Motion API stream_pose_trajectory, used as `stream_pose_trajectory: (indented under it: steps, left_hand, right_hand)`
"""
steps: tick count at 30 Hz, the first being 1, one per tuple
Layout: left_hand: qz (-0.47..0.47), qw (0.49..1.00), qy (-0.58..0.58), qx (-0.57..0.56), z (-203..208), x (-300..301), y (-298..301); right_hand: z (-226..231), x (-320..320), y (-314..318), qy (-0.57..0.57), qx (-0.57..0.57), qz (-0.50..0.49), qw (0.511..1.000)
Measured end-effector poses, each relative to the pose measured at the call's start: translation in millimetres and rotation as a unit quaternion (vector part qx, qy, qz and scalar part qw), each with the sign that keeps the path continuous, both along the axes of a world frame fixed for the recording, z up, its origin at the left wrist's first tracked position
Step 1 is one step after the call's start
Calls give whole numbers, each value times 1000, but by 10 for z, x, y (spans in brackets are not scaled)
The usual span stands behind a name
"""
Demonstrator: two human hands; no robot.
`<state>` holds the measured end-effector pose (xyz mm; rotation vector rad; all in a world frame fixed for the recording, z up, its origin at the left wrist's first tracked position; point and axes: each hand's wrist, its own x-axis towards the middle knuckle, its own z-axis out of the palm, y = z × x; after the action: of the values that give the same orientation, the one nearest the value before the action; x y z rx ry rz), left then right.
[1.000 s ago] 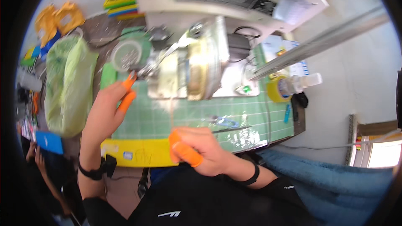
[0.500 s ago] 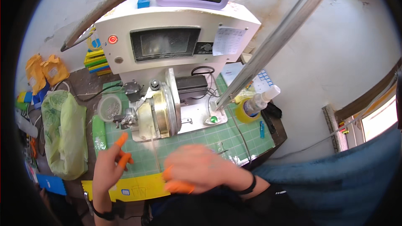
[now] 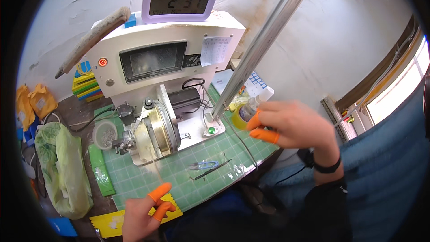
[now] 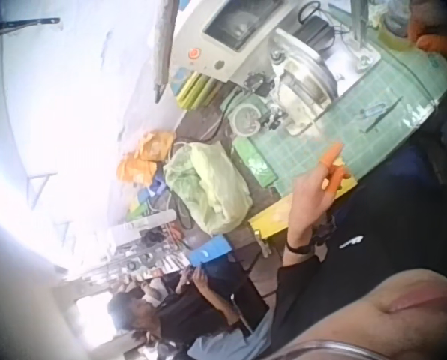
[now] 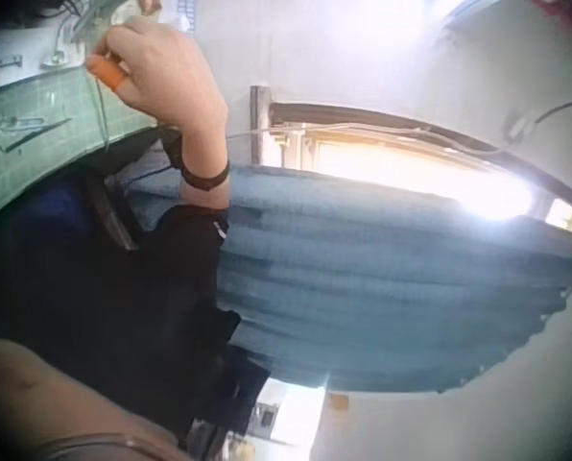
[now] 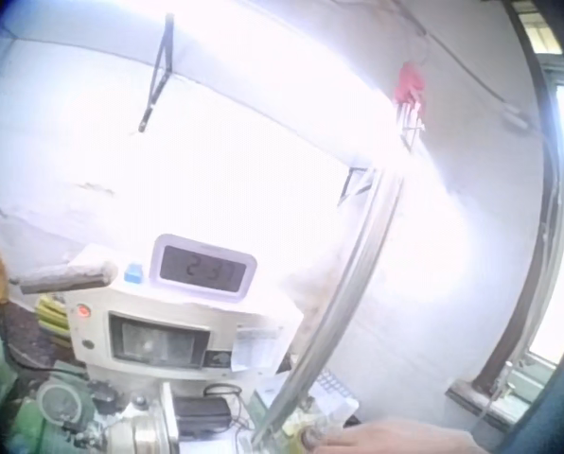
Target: Assembling small precision components using an industrial machine fixture and tweezers.
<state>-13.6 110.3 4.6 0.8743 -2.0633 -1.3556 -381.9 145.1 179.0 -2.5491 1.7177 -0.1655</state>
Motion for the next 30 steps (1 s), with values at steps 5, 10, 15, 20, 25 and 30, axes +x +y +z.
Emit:
stream_pose_trajectory:
  steps: [5,10,15,20,25,30]
  left_hand:
    - [-39,999,-13,-11,-51,-29,49]
    - [-56,997,-20,-46,3,-65,98]
    - [-60,995,-31,-77,18,-201,79]
    - [-8,994,-60,-95,134,-306,139]
    - [48,994,-44,-82,178,-473,146]
    - [25,995,30,-90,235,-659,37]
  right_hand:
    - [630,-212,-118,-30,101,-40,994]
    - [332,-325,-232,-67,-60,-205,975]
    - [-697,-646,-499,-302,-202,-245,899]
    - [-853,-584,-445,-513,-209,-264,790]
    - [-909,-589,-216,-633,-188,-157,734]
    - [-994,-570,-246,-615,-228,-138,742]
